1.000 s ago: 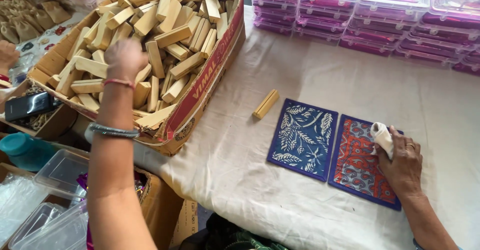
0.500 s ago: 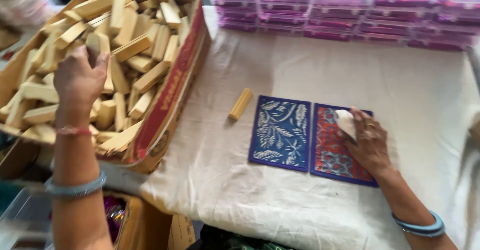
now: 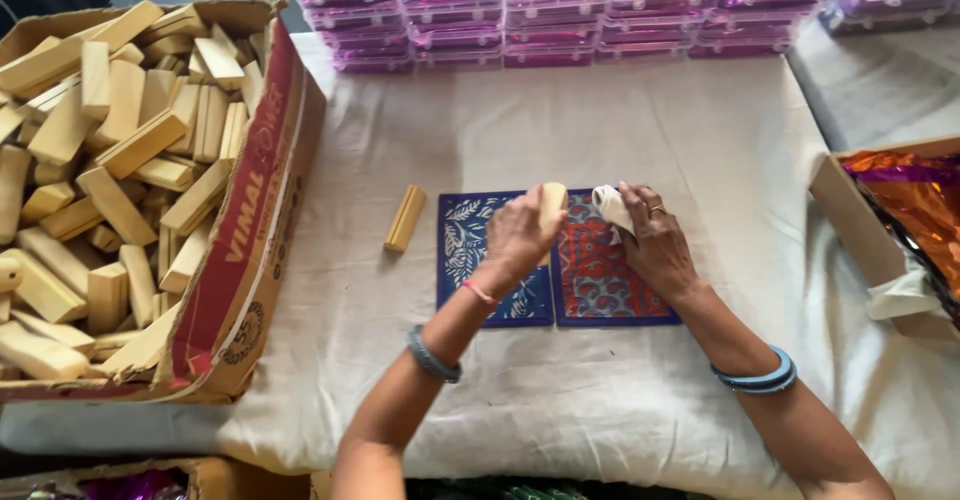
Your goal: The person sits at a table and uses a white cloth to polish small rectangular wooden blocks. They pick up a block from a cardboard box, rub it thoroughly with the cloth, and place it on a patterned mat before repeating the process with another block.
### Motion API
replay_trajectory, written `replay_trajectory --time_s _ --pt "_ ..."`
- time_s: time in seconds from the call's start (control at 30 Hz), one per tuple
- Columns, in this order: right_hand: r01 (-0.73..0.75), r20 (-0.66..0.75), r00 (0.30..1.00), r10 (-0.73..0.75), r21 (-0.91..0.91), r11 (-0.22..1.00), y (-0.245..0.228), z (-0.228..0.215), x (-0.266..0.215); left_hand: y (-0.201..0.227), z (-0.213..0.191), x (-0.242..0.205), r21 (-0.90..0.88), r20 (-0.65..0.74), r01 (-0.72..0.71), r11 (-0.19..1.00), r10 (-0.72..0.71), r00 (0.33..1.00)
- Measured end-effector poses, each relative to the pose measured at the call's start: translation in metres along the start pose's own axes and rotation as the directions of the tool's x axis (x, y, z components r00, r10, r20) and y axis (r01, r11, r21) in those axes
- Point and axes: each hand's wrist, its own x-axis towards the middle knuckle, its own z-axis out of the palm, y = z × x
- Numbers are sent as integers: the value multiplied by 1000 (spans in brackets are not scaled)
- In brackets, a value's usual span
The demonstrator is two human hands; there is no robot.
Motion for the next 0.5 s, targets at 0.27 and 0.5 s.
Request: replay_trajectory --time_s 0.27,0.5 --pt "-46 -161 983 82 215 976 9 -8 0 13 6 -38 90 -98 -82 993 91 991" --pt "92 -279 960 -22 240 966 -30 -17 20 0 14 -57 173 -67 -118 978 131 989"
